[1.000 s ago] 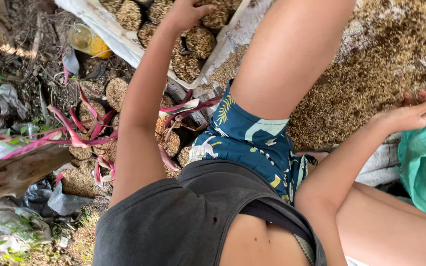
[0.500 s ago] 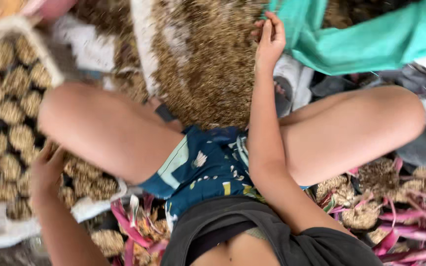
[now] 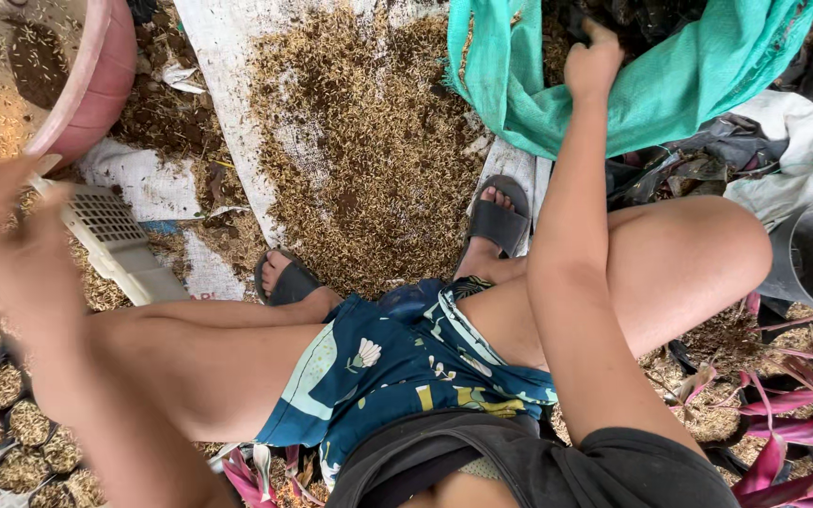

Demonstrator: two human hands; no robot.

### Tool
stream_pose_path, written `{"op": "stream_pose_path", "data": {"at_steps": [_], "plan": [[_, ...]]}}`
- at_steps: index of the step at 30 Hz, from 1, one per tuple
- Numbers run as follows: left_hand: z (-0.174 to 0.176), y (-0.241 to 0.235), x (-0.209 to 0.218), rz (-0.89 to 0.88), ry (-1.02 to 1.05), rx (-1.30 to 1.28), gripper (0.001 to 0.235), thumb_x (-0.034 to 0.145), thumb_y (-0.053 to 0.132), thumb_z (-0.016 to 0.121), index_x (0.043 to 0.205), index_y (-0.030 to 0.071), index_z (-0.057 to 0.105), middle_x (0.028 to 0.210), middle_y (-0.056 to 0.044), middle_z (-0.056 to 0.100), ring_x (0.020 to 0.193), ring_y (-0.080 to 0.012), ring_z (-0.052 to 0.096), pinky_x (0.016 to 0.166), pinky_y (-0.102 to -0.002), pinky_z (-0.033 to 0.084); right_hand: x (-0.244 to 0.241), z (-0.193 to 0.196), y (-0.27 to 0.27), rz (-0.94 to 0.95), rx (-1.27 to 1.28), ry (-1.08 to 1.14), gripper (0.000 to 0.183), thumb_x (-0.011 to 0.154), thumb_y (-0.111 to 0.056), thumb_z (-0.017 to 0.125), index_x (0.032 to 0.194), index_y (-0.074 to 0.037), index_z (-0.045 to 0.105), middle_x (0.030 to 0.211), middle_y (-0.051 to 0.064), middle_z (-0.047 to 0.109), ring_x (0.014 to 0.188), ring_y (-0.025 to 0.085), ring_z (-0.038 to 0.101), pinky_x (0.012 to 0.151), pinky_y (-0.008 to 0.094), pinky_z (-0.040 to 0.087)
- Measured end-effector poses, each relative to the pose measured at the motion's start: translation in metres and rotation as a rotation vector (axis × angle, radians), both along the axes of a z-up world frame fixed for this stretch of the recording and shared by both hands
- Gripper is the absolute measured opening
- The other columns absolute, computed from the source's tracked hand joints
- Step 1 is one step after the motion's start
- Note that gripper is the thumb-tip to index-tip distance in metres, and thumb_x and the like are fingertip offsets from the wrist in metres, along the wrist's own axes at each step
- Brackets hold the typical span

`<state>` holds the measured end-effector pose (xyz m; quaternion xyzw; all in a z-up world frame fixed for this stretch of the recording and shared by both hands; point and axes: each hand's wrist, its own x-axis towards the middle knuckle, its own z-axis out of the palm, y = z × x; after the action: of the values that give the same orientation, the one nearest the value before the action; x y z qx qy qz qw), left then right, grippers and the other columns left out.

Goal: The person sits cross-legged and repeatedly scoops loose substrate from a pile, packs it into small black plastic pots, and places the filled pots into a white crate. The process is continuous and repetitive.

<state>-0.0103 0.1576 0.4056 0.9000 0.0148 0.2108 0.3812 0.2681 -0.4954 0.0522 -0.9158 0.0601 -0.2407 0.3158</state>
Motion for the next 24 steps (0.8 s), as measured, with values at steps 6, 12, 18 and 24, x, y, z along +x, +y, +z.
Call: {"op": "stream_pose_path", "data": {"at_steps": [6, 12, 18, 24], "plan": [[-0.147, -0.136, 0.084, -0.136, 0.269, -0.260, 0.029, 0.113, 0.026, 0.053, 0.128, 0.012, 0.072, 0.132, -0.011, 0.071, 0.124, -0.0254, 0.067, 0.109, -0.042, 0.051, -0.059, 0.100, 0.091, 0.116, 0.683, -0.278, 0.014, 0.097, 0.006, 0.075, 0.110, 0.003, 0.075, 0.102, 0.010, 0.076, 0.096, 0.020, 0.071, 0.090, 0.033, 0.058], [-0.206, -0.224, 0.086, -0.345, 0.442, -0.856, 0.050, 0.107, 0.042, 0.049, 0.143, 0.008, 0.058, 0.134, -0.013, 0.069, 0.125, -0.0252, 0.067, 0.105, -0.044, 0.056, -0.157, 0.187, 0.226, 0.496, 1.047, -0.047, 0.025, 0.091, 0.004, 0.078, 0.105, -0.007, 0.062, 0.104, -0.001, 0.066, 0.100, 0.011, 0.063, 0.099, 0.032, 0.050], [-0.224, -0.207, 0.074, -0.230, 0.326, -1.449, 0.042, 0.106, 0.032, 0.061, 0.137, 0.004, 0.065, 0.117, -0.010, 0.074, 0.103, -0.0174, 0.073, 0.084, -0.035, 0.066, -0.202, 0.200, 0.274, 0.782, 0.197, 0.008, 0.020, 0.085, -0.006, 0.087, 0.099, -0.009, 0.073, 0.102, 0.008, 0.074, 0.108, 0.026, 0.069, 0.123, 0.057, 0.025], [-0.257, -0.192, 0.074, -0.095, 0.326, -1.444, 0.033, 0.105, 0.024, 0.066, 0.128, 0.001, 0.072, 0.105, -0.010, 0.077, 0.089, -0.0149, 0.073, 0.075, -0.030, 0.065, -0.198, 0.202, 0.279, 0.747, 0.012, -0.084, 0.022, 0.098, -0.001, 0.081, 0.117, -0.009, 0.074, 0.120, 0.008, 0.068, 0.113, 0.030, 0.064, 0.101, 0.044, 0.045]]}}
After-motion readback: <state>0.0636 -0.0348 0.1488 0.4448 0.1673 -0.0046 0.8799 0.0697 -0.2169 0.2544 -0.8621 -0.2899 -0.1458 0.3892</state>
